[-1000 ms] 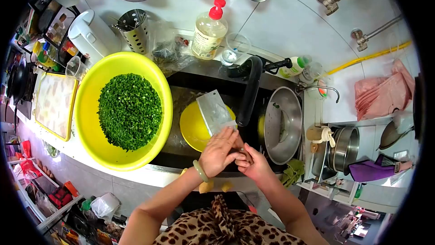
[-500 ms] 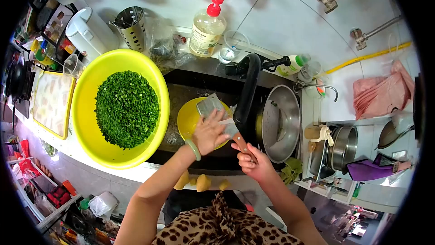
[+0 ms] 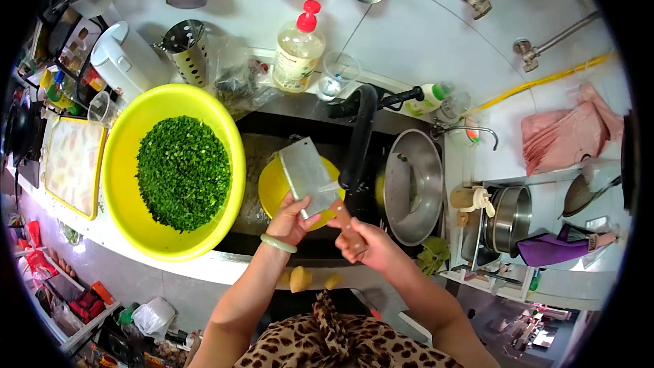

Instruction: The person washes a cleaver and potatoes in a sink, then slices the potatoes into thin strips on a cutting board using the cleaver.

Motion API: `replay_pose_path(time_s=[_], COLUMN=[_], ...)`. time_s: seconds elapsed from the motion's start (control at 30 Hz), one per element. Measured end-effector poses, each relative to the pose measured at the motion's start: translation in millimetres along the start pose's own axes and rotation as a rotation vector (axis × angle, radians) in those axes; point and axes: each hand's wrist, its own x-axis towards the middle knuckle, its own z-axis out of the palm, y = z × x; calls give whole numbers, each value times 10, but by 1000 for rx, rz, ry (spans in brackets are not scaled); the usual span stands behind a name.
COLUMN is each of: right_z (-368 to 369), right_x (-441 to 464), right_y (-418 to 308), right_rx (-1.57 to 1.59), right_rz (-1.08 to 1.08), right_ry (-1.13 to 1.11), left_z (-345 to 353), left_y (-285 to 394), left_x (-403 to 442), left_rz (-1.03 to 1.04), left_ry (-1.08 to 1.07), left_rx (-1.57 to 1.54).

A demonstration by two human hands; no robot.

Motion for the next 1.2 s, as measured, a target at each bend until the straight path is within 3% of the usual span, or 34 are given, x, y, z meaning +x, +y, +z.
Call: replay_pose_path(time_s=[0.07,0.1,0.13,0.17,0.2,0.27,0.3,0.37,0.4,0.5,0.57,0.9,1.13,1.2], right_z=[207,205,156,109,43,99,104,-283,-427,-440,-404,-468,-639,-630], right_x=[-97,-89,-130,-93,26,278,399,692,770,588,628,668,734,731], right_y=[-377,-535,-775,-1025,-1271,-1692,-1822,-2057,-2069,-2070,-1753,-1774,-1773,-1792], right_rx=[-627,-1004,-987,-1182,-1444,-1817,-1918,-2065,-2131,-2072,-1946,-1936,-1959,-1988], right_rz=[125,-4,-156,-460,-732,-991,-984,-801,-776,-553,-457,-611,-568,-585], right_ry=[179,315,310,375,579,851,965,987,1020,1113,1018,975,1017,1029], left_z=[-54,-168,-175,-186,-202,-225,-190,-458,-251,-235,-225,124,426,488], left_y=[1,-5,-7,17,53,107,41,-149,-176,-360,-399,-325,-285,-247], left_x=[19,39,42,34,15,-81,-84,156,214,383,-115,-557,-912,-989], left_rz=[-81,-99,-97,-100,-97,-91,-152,-153,-127,-222,-216,-180,-187,-182], left_ry=[148,139,131,180,193,219,368,100,244,226,298,275,257,163], left_rx=[-10,-26,-23,-38,-47,-64,-87,-241,-209,-260,-236,-106,-22,45])
